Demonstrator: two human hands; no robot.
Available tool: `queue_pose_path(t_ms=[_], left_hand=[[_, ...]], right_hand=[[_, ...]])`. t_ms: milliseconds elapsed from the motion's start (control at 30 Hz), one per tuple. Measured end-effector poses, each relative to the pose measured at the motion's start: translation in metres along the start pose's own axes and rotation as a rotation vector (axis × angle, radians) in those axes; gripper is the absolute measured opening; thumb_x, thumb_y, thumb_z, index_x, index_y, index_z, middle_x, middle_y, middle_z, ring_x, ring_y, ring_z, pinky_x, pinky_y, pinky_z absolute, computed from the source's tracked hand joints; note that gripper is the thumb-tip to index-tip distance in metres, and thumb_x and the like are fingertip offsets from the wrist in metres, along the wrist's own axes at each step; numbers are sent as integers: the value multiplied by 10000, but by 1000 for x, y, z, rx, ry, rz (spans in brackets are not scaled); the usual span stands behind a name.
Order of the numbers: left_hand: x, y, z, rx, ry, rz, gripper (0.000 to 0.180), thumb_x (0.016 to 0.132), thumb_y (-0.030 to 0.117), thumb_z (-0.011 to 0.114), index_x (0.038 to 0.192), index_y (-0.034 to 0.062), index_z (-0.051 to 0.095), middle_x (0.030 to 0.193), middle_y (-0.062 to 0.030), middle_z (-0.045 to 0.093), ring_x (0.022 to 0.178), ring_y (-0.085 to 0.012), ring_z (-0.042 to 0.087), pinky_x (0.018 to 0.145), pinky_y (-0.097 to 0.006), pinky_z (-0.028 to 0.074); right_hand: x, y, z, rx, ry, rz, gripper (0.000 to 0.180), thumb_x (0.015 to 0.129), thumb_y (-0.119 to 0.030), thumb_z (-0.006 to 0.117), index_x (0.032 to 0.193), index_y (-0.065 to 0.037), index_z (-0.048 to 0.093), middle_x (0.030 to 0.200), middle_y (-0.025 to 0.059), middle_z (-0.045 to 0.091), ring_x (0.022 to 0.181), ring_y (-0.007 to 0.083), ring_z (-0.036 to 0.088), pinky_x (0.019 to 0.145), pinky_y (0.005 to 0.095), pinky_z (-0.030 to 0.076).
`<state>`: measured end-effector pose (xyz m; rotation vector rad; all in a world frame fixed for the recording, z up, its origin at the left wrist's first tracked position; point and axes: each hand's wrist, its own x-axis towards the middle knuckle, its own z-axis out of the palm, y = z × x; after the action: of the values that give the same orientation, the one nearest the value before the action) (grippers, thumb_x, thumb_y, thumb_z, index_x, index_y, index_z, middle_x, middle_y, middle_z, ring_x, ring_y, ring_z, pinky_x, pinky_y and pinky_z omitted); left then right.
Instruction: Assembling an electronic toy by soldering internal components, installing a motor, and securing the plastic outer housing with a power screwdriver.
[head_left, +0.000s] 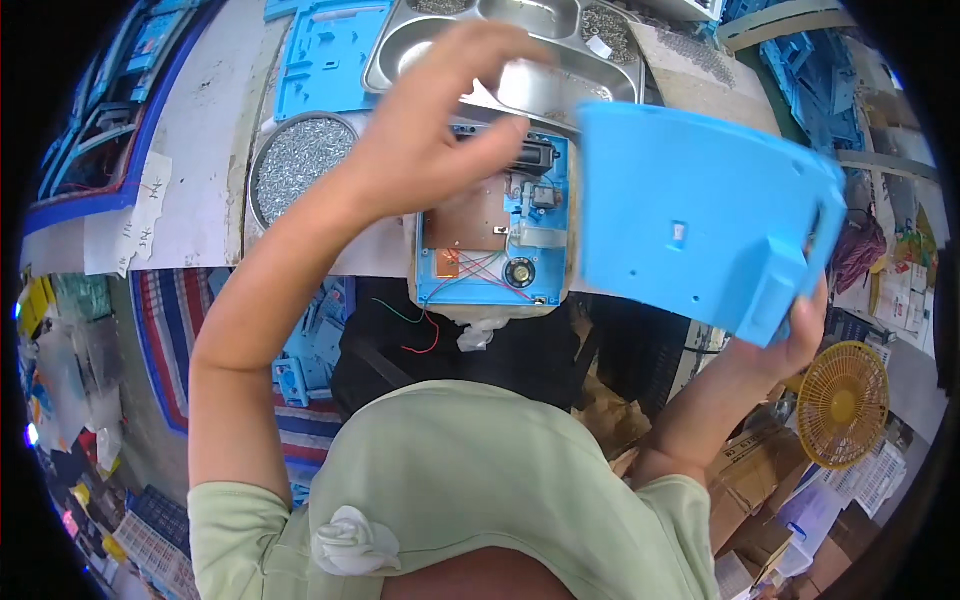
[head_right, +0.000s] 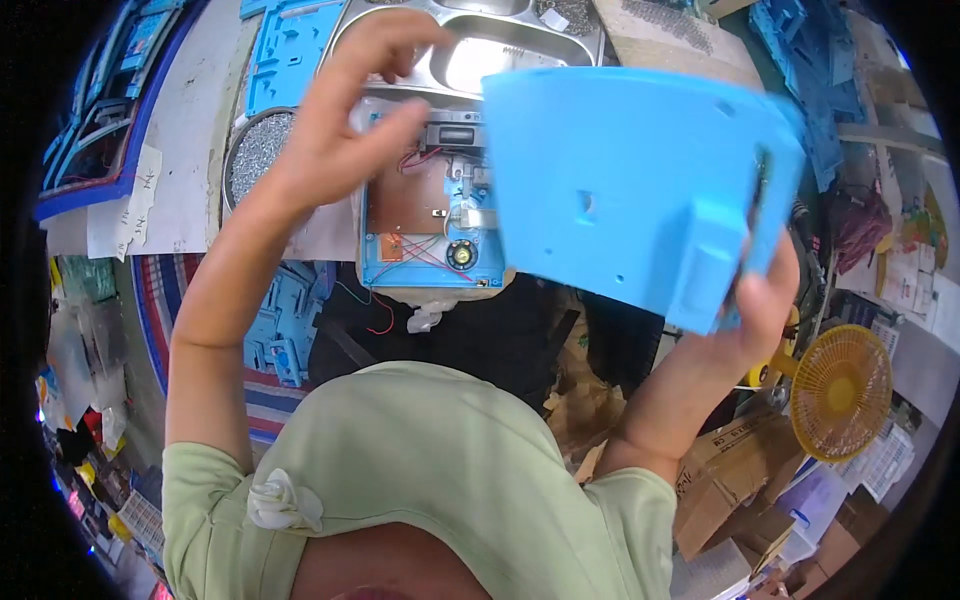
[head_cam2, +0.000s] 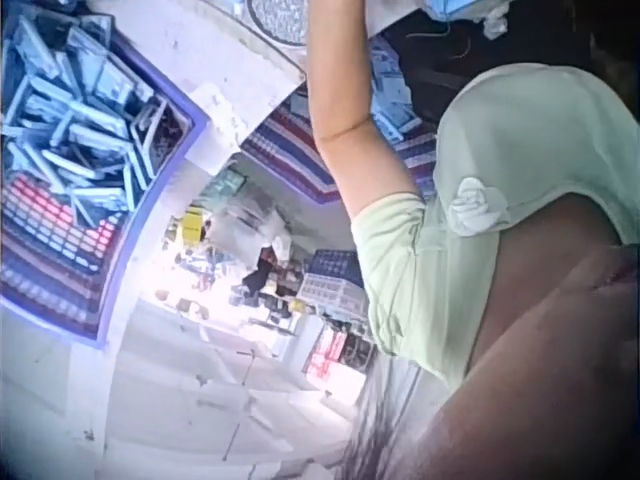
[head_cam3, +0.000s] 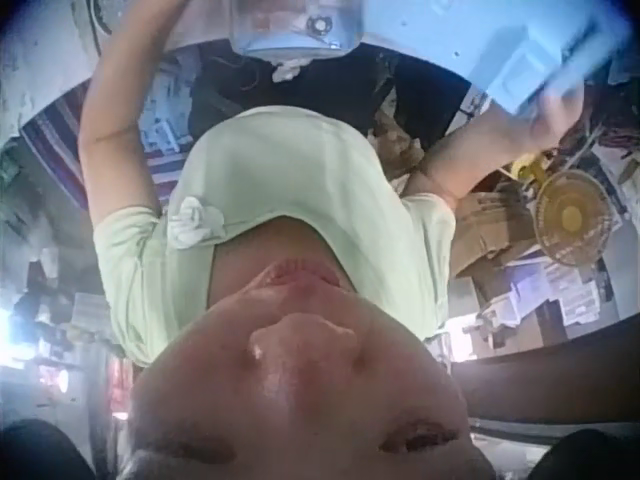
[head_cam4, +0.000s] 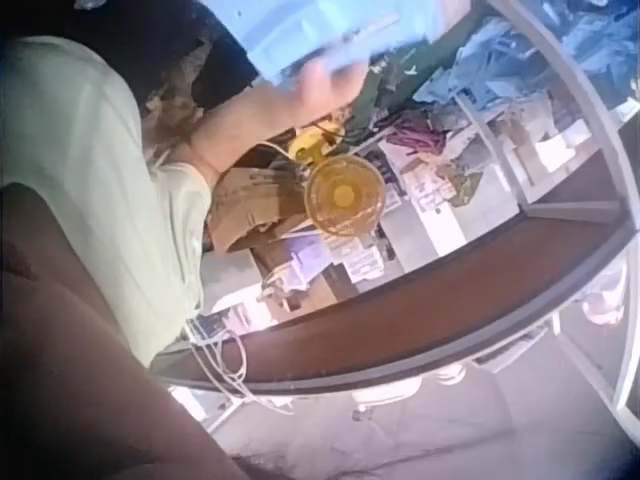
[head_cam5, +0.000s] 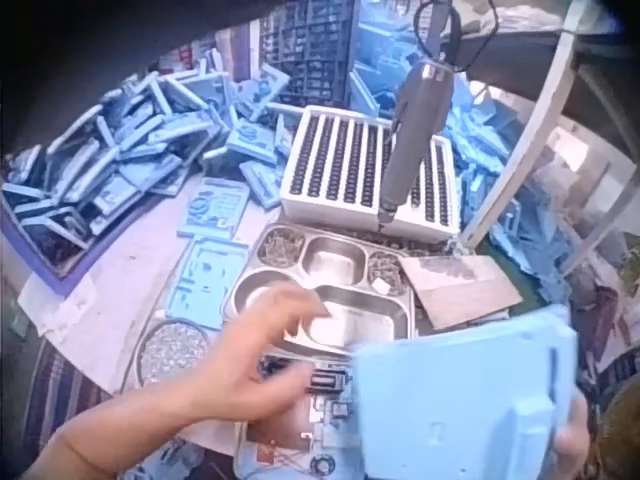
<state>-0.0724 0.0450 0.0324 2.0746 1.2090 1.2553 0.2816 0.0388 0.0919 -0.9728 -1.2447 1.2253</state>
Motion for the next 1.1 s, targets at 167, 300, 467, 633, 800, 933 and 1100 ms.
queue_pose_path(t_ms=[167, 300, 467, 633, 800, 933, 1100], left_hand=[[3, 38, -33, -426, -155, -288, 542, 914, 304, 772, 1354, 40, 596, 1174, -138, 717, 994, -256, 688, 919, -398, 542], [-13, 30, -58, -662, 128, -586, 509, 975, 265, 712, 1370, -18, 559, 1206, -122, 694, 1045, -171, 680, 929, -313, 545], [-59, 44, 4, -525, 215, -653, 514, 944, 256, 770, 1318, -44, 587, 1027, -85, 719, 883, -132, 681, 807, -272, 546], [-69, 66, 15, -16, -61, -617, 624, 894, 175, 780, 1425, -20, 518, 774, -23, 585, 679, -110, 562, 628, -283, 465], [-76, 60, 27, 60, 2, -527, 688, 877, 154, 774, 1483, 32, 472, 675, -33, 530, 594, -136, 514, 579, -290, 450], [-87, 53, 23, -14, 29, -563, 674, 869, 142, 779, 1473, 54, 492, 684, -22, 503, 601, -124, 478, 576, -276, 437], [-103, 52, 21, -28, 28, -613, 640, 879, 122, 770, 1457, 50, 507, 690, -21, 486, 603, -114, 455, 567, -279, 430]], right_hand=[[103, 31, 38, 154, -563, 247, 788, 976, -450, 533, 1481, 142, 409, 1359, 248, 623, 1202, 302, 642, 1049, 393, 496], [67, 48, 95, 180, -235, 189, 681, 1018, -462, 551, 1474, 38, 476, 951, 110, 709, 828, 156, 688, 698, 274, 553], [-22, 39, 99, -153, -325, 259, 726, 982, -99, 671, 1591, -1, 287, 835, 93, 683, 633, 138, 611, 564, 269, 496], [-60, 61, 68, -653, -284, 172, 640, 994, -117, 652, 1537, 15, 340, 633, 63, 594, 532, 152, 561, 529, 313, 449], [-49, 87, 72, -917, -353, -75, 528, 971, -190, 673, 1439, -39, 480, 616, 91, 600, 535, 288, 615, 524, 401, 457], [-40, 91, 77, -920, -419, -145, 487, 962, -190, 690, 1403, -53, 535, 629, 96, 605, 542, 280, 617, 527, 403, 456], [-33, 89, 76, -930, -552, -219, 485, 954, -172, 701, 1404, -59, 559, 702, 128, 643, 584, 282, 634, 556, 402, 476]])
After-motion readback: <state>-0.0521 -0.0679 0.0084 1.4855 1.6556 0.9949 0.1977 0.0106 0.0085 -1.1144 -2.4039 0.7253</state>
